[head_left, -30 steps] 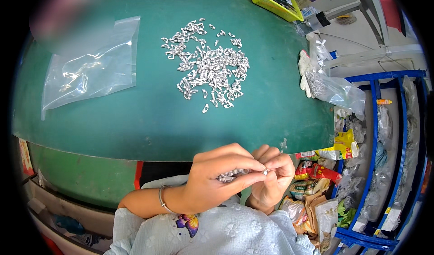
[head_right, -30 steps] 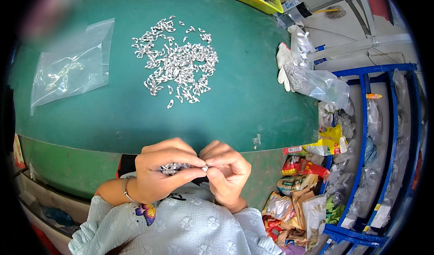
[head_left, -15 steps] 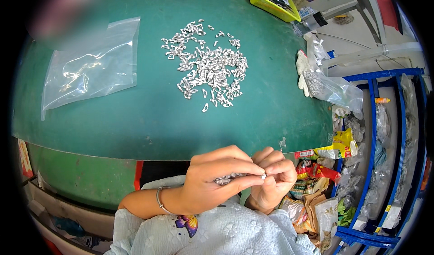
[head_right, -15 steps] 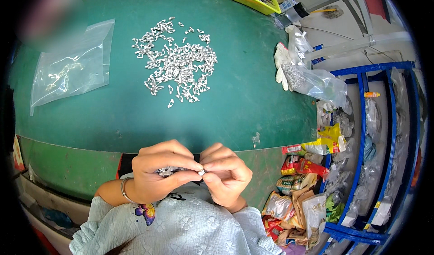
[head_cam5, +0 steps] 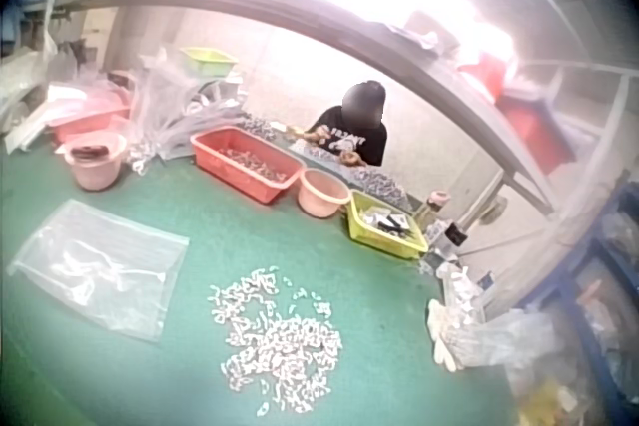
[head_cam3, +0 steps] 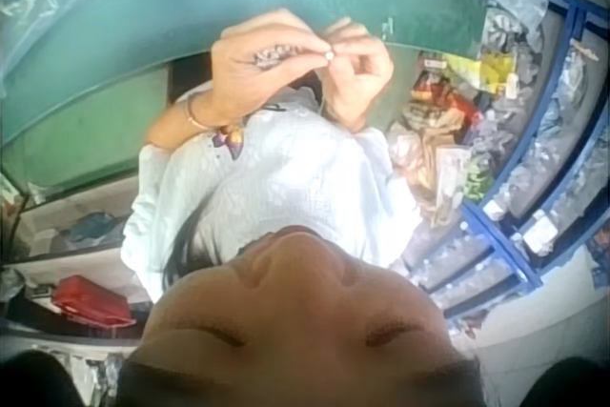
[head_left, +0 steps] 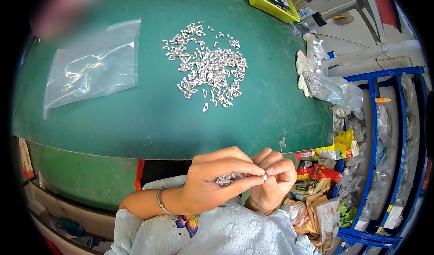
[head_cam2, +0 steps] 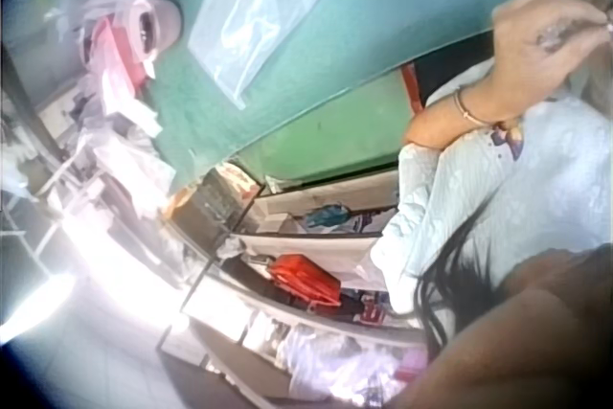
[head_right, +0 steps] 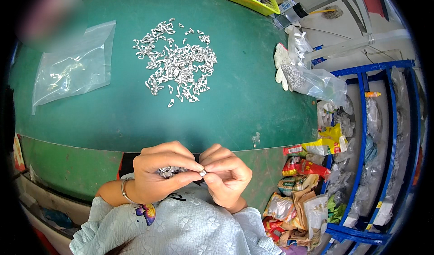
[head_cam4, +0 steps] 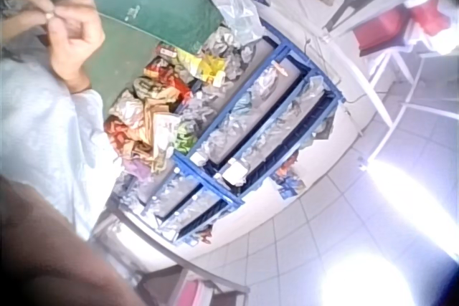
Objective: The person sits at a green workbench and repeatedly picks up small silver metal parts, snaps them together by hand, and places the assembled units on the table. The person briefly bends down to retrieve a dropped part and resumes the same assembly process.
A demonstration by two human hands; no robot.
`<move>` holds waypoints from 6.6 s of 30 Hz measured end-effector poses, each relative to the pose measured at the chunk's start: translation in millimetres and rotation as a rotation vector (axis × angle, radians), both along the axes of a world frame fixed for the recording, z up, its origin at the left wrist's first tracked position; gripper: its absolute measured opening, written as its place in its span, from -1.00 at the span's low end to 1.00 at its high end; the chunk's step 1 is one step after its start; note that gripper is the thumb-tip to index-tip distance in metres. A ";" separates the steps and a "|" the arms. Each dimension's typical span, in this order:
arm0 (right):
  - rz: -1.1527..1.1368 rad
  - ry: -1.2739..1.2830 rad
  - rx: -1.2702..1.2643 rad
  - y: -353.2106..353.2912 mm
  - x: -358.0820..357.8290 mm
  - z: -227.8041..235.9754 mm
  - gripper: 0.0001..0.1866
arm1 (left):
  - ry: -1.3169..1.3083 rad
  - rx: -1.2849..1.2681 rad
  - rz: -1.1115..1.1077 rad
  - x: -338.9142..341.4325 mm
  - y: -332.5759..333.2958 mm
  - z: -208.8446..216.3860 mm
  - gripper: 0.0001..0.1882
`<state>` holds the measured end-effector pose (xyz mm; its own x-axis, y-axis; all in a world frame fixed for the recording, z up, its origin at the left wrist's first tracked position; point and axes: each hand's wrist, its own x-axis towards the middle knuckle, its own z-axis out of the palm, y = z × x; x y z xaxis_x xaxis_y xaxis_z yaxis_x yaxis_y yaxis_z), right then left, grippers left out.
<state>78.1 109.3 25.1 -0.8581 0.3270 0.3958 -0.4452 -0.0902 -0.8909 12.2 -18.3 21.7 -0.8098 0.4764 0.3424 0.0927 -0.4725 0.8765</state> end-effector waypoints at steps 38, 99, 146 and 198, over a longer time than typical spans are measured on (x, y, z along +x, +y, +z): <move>-0.043 0.008 0.055 5.3 4.3 1.7 -0.86 | 0.085 0.034 0.058 5.3 6.2 2.8 -0.79; 0.390 -0.243 0.595 34.6 -32.1 8.9 -0.78 | -0.165 -0.254 -0.100 4.9 -11.6 -20.5 -0.30; 0.192 -0.326 -0.195 -8.9 -13.6 -16.3 -0.89 | -0.228 -0.117 0.125 3.1 -7.3 -17.0 -0.84; 0.444 -0.542 -0.626 -4.1 -4.9 -4.5 -0.82 | -0.205 -0.079 -0.012 0.7 -14.0 -14.1 -0.82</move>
<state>73.2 105.1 20.6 -0.9712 -0.0566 -0.2314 0.2064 -0.6849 -0.6988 12.9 -32.3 7.6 -0.8525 0.5056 0.1323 -0.0967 -0.4014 0.9108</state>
